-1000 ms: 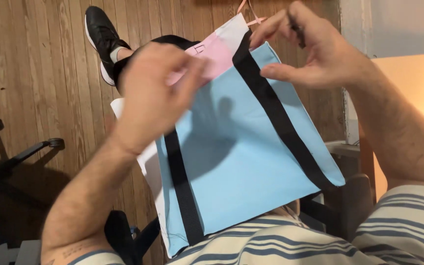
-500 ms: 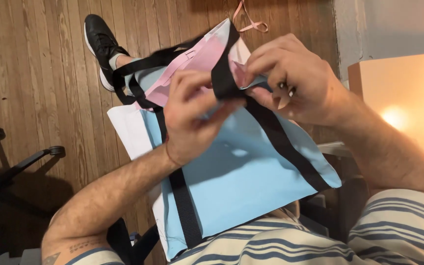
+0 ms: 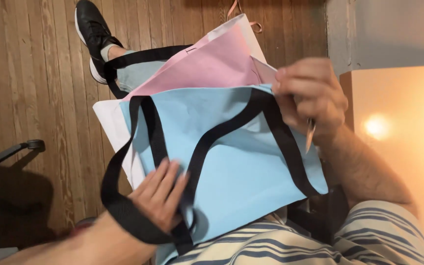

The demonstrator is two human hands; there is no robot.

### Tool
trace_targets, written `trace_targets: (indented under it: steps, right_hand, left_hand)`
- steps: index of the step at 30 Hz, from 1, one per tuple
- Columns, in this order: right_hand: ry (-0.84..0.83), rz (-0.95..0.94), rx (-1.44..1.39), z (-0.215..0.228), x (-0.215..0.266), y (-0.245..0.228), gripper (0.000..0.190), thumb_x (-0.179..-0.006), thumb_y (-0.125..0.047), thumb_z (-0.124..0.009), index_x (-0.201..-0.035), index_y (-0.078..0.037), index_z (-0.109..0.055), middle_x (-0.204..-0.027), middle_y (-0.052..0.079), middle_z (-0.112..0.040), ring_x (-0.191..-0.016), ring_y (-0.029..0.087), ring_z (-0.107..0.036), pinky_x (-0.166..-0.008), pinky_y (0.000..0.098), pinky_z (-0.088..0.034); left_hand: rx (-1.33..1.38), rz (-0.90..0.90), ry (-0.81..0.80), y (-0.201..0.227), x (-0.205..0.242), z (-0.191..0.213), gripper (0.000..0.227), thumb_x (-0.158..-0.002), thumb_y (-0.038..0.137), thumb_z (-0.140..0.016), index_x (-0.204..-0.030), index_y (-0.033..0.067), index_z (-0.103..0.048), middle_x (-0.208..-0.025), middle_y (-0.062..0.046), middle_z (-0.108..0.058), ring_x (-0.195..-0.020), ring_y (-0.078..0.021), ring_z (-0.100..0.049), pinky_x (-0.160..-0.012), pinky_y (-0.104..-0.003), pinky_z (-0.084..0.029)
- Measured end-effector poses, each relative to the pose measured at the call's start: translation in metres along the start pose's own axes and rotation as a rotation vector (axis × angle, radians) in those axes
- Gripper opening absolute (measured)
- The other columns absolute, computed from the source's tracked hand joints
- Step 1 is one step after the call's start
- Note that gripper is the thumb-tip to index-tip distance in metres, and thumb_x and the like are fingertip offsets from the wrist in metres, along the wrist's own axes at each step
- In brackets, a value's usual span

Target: Trimming excess threads and adjusting straps on finished bags using scissors.

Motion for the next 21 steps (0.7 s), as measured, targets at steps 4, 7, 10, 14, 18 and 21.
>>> trace_targets:
  steps: [4,7,10,14,18,21]
  right_hand:
    - [-0.03,0.187,0.129,0.002,0.015,-0.02,0.046,-0.086,0.018,-0.081,-0.085,-0.009,-0.043,-0.103,0.009,-0.072,-0.101,0.029,-0.069,-0.084,0.0414,-0.059]
    - [-0.083,0.37,0.21,0.003,0.027,-0.037,0.032,-0.087,0.005,-0.073,-0.083,-0.011,-0.045,-0.103,0.01,-0.075,-0.098,0.027,-0.07,-0.08,0.04,-0.058]
    - [-0.126,0.497,0.232,-0.004,0.029,-0.048,0.022,-0.092,-0.004,-0.065,-0.083,-0.012,-0.047,-0.104,0.01,-0.076,-0.097,0.026,-0.07,-0.079,0.0387,-0.057]
    - [-0.145,0.491,0.23,-0.007,0.023,-0.051,0.026,-0.096,-0.004,-0.07,-0.085,-0.011,-0.048,-0.105,0.009,-0.075,-0.1,0.026,-0.069,-0.082,0.0393,-0.057]
    - [-0.176,0.207,0.128,-0.005,-0.016,-0.047,0.026,-0.096,-0.004,-0.071,-0.088,-0.008,-0.047,-0.096,0.014,-0.067,-0.099,0.03,-0.065,-0.08,0.0439,-0.059]
    - [0.034,-0.294,0.062,0.024,-0.009,-0.034,0.028,-0.104,-0.032,-0.052,-0.096,-0.006,-0.044,-0.103,0.024,-0.051,-0.101,0.034,-0.057,-0.082,0.0516,-0.051]
  left_hand:
    - [0.264,-0.426,-0.337,0.017,0.032,0.016,0.046,-0.093,0.014,-0.061,-0.129,-0.0142,-0.061,-0.11,-0.03,-0.07,-0.079,-0.0333,-0.07,-0.067,-0.043,-0.053]
    - [0.4,-0.137,-0.01,-0.017,-0.035,0.073,0.047,-0.086,0.031,-0.075,-0.117,-0.0029,-0.065,-0.106,-0.018,-0.07,-0.082,-0.0295,-0.068,-0.069,-0.04,-0.051]
    - [0.511,0.174,0.326,-0.061,-0.088,0.091,0.052,-0.079,0.049,-0.089,-0.104,0.0084,-0.069,-0.102,-0.006,-0.07,-0.085,-0.0258,-0.067,-0.072,-0.037,-0.05]
    - [0.694,0.098,0.606,-0.066,-0.104,0.039,0.035,-0.083,0.019,-0.087,-0.108,0.0052,-0.067,-0.108,-0.009,-0.07,-0.093,-0.025,-0.07,-0.078,-0.036,-0.056]
    - [0.565,0.023,0.71,-0.059,-0.097,0.039,0.014,-0.092,0.005,-0.081,-0.102,0.0046,-0.071,-0.096,-0.008,-0.072,-0.083,-0.0212,-0.072,-0.068,-0.034,-0.055]
    - [0.512,-0.03,0.713,-0.05,-0.097,0.036,0.011,-0.096,0.003,-0.08,-0.103,0.0,-0.072,-0.097,-0.009,-0.071,-0.077,-0.0195,-0.068,-0.062,-0.033,-0.052]
Point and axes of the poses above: each hand's wrist, its own x-axis away from the middle knuckle, its own z-axis out of the back of the hand, y = z × x, the point moved 9 cm from there along -x, towards the middle knuckle
